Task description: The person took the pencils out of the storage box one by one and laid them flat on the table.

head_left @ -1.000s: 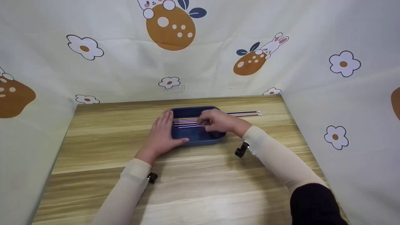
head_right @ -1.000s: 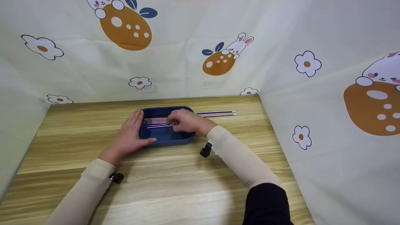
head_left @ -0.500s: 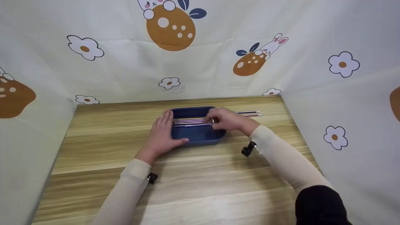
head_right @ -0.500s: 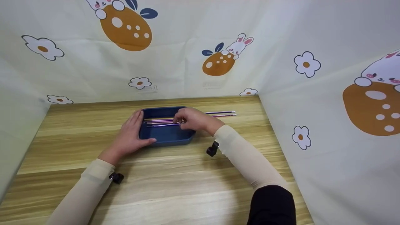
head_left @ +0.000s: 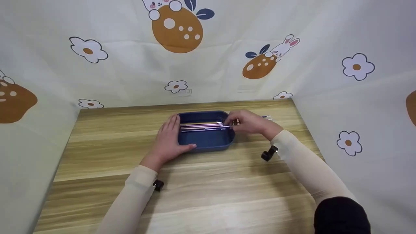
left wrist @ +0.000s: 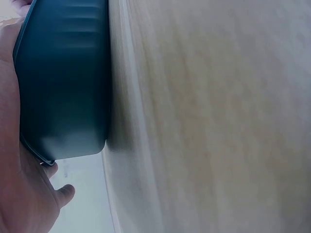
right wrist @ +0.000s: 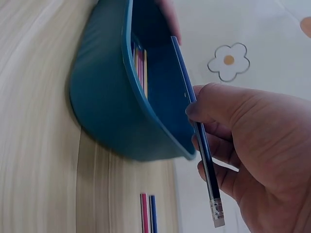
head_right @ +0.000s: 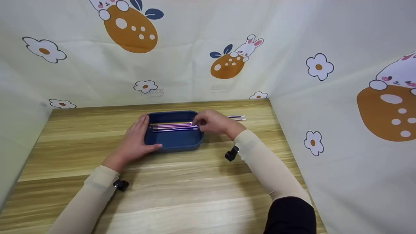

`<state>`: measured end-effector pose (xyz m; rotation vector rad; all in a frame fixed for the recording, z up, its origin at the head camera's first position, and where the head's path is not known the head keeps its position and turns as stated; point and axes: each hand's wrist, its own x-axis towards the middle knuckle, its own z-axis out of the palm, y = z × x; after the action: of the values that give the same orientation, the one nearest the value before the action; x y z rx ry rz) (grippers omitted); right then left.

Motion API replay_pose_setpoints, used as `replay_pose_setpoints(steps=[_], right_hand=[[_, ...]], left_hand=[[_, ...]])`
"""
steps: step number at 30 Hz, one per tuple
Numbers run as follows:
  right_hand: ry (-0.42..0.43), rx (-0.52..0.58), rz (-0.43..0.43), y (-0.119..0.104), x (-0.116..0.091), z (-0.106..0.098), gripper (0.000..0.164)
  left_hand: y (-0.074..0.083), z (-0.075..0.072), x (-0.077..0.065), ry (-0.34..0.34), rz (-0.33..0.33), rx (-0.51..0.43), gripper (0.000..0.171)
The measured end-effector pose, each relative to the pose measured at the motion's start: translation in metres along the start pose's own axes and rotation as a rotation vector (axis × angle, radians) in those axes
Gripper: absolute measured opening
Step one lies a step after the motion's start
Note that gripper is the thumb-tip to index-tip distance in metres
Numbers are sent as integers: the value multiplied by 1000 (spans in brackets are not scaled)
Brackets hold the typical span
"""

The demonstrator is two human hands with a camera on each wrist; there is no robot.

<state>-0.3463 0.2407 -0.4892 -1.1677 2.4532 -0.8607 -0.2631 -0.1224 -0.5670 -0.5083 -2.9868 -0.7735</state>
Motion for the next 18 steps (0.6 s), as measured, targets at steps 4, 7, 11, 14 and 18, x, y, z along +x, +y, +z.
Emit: replay_pose_setpoints(steps=[4, 7, 11, 14, 18], right_hand=[[12, 0, 10, 6, -8, -4, 28], [18, 7, 24, 12, -13, -7, 28], [29, 17, 54, 18, -20, -11, 28], [34, 24, 83, 21, -25, -14, 30], [42, 24, 99, 23, -30, -18, 31]], left_hand=[[0, 0, 0, -4, 1, -6, 142], [-1, 0, 0, -9, -2, -2, 143], [-1, 0, 0, -14, -4, -1, 143], [-2, 1, 0, -9, 0, -8, 143], [-3, 1, 0, -6, 1, -12, 143]])
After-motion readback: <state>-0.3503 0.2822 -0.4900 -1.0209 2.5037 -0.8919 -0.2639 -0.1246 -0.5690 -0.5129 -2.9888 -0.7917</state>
